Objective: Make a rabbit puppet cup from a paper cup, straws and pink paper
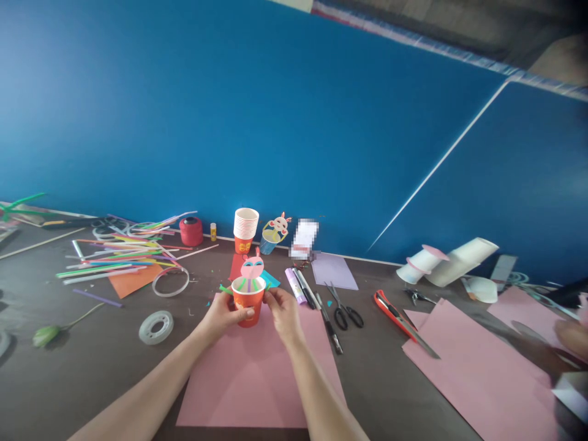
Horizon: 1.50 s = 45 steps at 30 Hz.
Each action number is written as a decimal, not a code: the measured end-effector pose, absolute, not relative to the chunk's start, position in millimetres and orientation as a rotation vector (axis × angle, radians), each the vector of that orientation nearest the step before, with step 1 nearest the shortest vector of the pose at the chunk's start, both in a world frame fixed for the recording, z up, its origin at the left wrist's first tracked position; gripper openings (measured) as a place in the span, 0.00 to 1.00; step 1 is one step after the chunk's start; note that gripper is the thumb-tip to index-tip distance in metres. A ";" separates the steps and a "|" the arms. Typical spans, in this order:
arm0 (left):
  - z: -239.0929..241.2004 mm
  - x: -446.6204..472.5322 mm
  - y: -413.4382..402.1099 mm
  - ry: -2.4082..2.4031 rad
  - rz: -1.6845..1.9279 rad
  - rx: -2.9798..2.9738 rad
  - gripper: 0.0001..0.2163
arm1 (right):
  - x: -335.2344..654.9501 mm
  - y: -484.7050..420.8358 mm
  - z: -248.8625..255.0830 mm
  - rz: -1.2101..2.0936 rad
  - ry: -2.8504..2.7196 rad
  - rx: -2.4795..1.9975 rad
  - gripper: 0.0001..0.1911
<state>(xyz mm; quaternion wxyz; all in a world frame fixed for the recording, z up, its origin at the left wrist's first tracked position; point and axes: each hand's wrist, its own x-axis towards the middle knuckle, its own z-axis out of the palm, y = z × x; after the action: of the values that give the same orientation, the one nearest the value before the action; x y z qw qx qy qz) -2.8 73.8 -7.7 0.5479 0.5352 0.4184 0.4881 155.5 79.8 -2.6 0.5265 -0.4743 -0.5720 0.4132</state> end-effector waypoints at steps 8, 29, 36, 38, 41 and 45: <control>-11.9 0.7 71.4 0.994 1.165 1.197 0.23 | 153.8 79.2 -4.4 0.959 -1.363 -1.147 0.10; -6.8 5.2 67.8 1.067 1.106 1.402 0.15 | 148.4 66.6 5.8 0.670 -1.583 -1.223 0.09; -14.4 7.0 69.8 1.041 1.130 1.354 0.16 | 150.2 65.6 9.4 0.583 -1.658 -1.251 0.09; -11.8 7.0 68.1 0.991 1.148 1.311 0.17 | 149.5 66.4 8.1 0.648 -1.590 -1.231 0.09; -5.6 5.2 65.2 0.861 1.257 1.207 0.23 | 148.4 70.4 2.4 0.792 -1.434 -1.203 0.09; -1.1 0.5 65.2 0.787 1.435 1.060 0.21 | 149.8 78.8 -6.7 0.880 -1.312 -1.177 0.10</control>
<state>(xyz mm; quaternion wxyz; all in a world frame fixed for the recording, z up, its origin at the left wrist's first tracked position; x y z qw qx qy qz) 0.5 65.2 -1.1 0.5613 0.4501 0.3340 0.6090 149.8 78.8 -6.7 0.5529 -0.4976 -0.5550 0.3722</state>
